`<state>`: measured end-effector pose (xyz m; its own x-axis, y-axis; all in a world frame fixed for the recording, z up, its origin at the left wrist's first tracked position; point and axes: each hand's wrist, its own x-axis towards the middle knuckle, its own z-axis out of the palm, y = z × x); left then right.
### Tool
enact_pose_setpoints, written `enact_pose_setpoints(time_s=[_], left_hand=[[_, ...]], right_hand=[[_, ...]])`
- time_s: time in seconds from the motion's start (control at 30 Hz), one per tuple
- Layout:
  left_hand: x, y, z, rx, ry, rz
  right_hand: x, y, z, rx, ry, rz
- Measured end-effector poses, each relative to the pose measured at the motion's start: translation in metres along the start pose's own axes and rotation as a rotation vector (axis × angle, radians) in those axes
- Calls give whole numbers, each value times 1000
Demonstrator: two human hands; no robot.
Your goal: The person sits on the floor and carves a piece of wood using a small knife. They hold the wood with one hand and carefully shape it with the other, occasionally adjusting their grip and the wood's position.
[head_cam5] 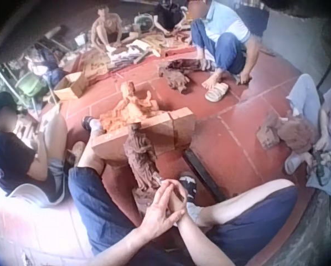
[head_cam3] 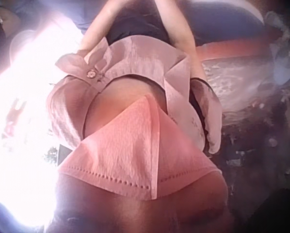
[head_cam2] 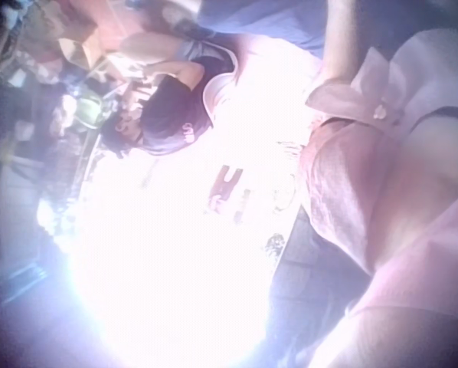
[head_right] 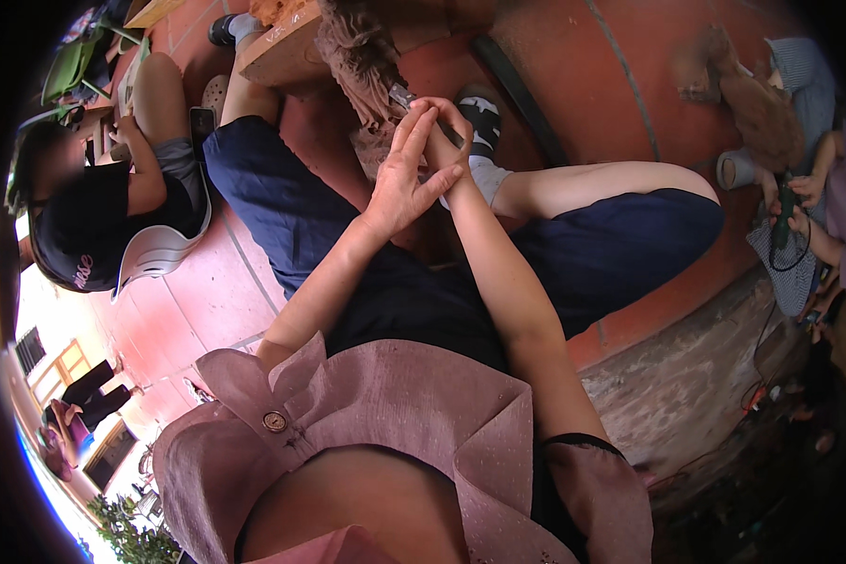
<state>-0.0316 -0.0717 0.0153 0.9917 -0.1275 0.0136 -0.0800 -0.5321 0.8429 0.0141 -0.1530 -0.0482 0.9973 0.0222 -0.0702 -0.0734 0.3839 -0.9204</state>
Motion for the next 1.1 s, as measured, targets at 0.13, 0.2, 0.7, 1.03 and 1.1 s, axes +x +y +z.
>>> enact_pose_setpoints(time_s=[0.13, 0.2, 0.7, 1.03, 1.1], left_hand=[[0, -1, -1, 9, 14, 26], [12, -7, -3, 51, 73, 76], [2, -29, 5, -45, 67, 107], [4, -34, -5, -144, 6, 44], [4, -24, -13, -190, -42, -32]], right_hand=[[2, -10, 4, 71, 34, 131], [12, -22, 11, 20, 33, 120], [-3, -19, 14, -59, 160, 151], [3, 10, 7, -38, 142, 167], [7, 4, 9, -61, 118, 145]])
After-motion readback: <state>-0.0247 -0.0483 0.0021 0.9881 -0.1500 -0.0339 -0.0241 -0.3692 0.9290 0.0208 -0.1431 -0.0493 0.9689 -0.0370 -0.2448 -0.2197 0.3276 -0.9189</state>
